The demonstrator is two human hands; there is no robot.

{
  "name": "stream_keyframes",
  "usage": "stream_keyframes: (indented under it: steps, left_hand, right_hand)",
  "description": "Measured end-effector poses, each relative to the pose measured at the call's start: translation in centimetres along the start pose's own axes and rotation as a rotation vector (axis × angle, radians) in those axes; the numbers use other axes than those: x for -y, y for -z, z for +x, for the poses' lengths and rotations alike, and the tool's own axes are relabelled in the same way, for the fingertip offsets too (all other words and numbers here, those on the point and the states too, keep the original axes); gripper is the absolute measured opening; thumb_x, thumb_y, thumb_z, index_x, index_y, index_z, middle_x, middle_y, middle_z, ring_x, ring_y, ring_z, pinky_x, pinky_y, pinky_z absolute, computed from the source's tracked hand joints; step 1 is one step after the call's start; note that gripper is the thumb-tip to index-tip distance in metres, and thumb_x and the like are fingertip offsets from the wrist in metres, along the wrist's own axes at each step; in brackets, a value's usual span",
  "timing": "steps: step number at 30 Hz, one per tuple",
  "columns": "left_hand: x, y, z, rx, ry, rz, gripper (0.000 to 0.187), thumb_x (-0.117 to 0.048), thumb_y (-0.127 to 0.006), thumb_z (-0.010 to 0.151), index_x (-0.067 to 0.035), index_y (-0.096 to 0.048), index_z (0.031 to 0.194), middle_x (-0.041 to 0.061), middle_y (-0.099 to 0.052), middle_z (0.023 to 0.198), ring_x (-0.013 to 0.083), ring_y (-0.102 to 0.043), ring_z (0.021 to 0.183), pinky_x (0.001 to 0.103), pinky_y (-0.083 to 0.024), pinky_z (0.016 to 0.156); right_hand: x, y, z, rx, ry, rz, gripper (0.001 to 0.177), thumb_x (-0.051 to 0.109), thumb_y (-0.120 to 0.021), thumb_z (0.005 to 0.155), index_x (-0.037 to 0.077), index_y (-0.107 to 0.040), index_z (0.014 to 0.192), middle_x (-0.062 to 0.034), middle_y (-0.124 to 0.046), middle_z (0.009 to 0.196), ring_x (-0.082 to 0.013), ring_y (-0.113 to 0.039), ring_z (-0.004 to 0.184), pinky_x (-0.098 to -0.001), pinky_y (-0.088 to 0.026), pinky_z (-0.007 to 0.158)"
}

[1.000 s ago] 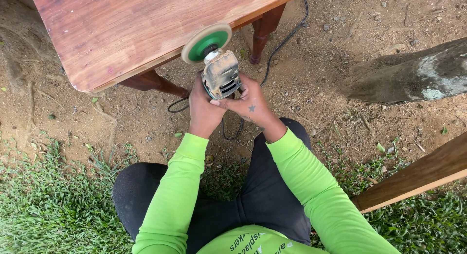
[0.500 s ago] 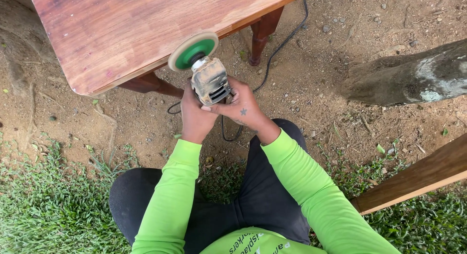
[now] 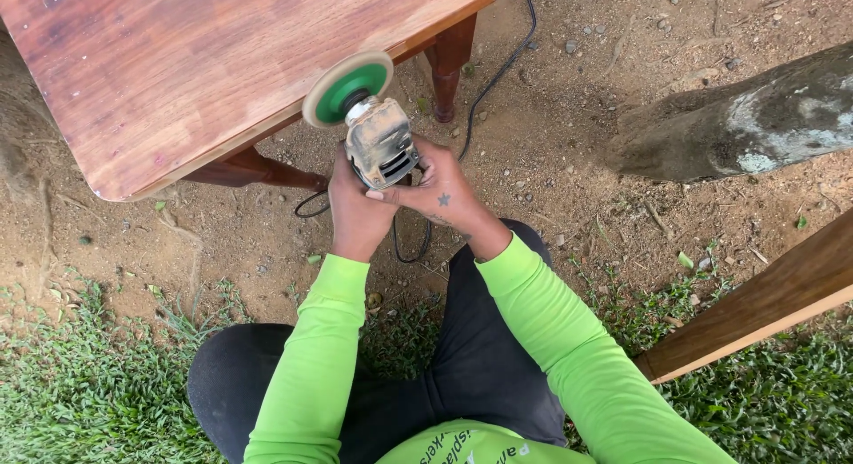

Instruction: Sanding the top surface and edges of a wooden table using a power sander.

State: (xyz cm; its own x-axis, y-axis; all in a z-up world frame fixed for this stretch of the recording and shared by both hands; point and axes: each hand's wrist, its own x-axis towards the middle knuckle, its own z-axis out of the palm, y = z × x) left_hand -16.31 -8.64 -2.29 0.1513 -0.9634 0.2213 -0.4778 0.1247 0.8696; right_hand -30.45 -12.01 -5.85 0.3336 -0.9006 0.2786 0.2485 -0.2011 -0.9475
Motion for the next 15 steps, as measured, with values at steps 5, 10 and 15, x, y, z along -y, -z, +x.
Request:
stream_keyframes:
  steps: [5, 10, 15]
  left_hand:
    - [-0.4, 1.4, -0.7, -0.019, 0.013, -0.043, 0.062, -0.011, -0.083, 0.08, 0.003, -0.051, 0.132, 0.018, -0.073, 0.119, 0.0252, -0.075, 0.11, 0.036, -0.059, 0.095]
    - [-0.7, 0.5, -0.1, -0.025, 0.034, -0.025, 0.061, -0.012, -0.083, 0.079, 0.004, -0.052, 0.13, 0.018, -0.074, 0.118, 0.0241, -0.075, 0.11, 0.036, -0.059, 0.095]
    - [-1.5, -2.5, 1.5, 0.015, -0.024, -0.004, 0.058, -0.013, -0.084, 0.077, 0.002, -0.053, 0.124, 0.019, -0.075, 0.113, 0.0276, -0.076, 0.107, 0.037, -0.059, 0.091]
  right_hand:
    - [0.0, -1.2, 0.2, 0.047, -0.012, -0.083, 0.066, 0.015, -0.095, 0.076, -0.003, -0.063, 0.13, -0.0106, -0.072, 0.126, -0.0153, -0.067, 0.117, -0.0344, -0.056, 0.105]
    - [-0.6, -0.2, 0.1, 0.027, -0.036, 0.003, 0.065, 0.015, -0.094, 0.078, -0.003, -0.063, 0.132, -0.0102, -0.072, 0.127, -0.0151, -0.066, 0.118, -0.0344, -0.054, 0.107]
    - [-0.2, 2.8, 0.2, -0.039, -0.008, 0.075, 0.071, 0.011, -0.094, 0.077, -0.004, -0.057, 0.136, -0.0097, -0.068, 0.132, -0.0158, -0.061, 0.126, -0.035, -0.048, 0.114]
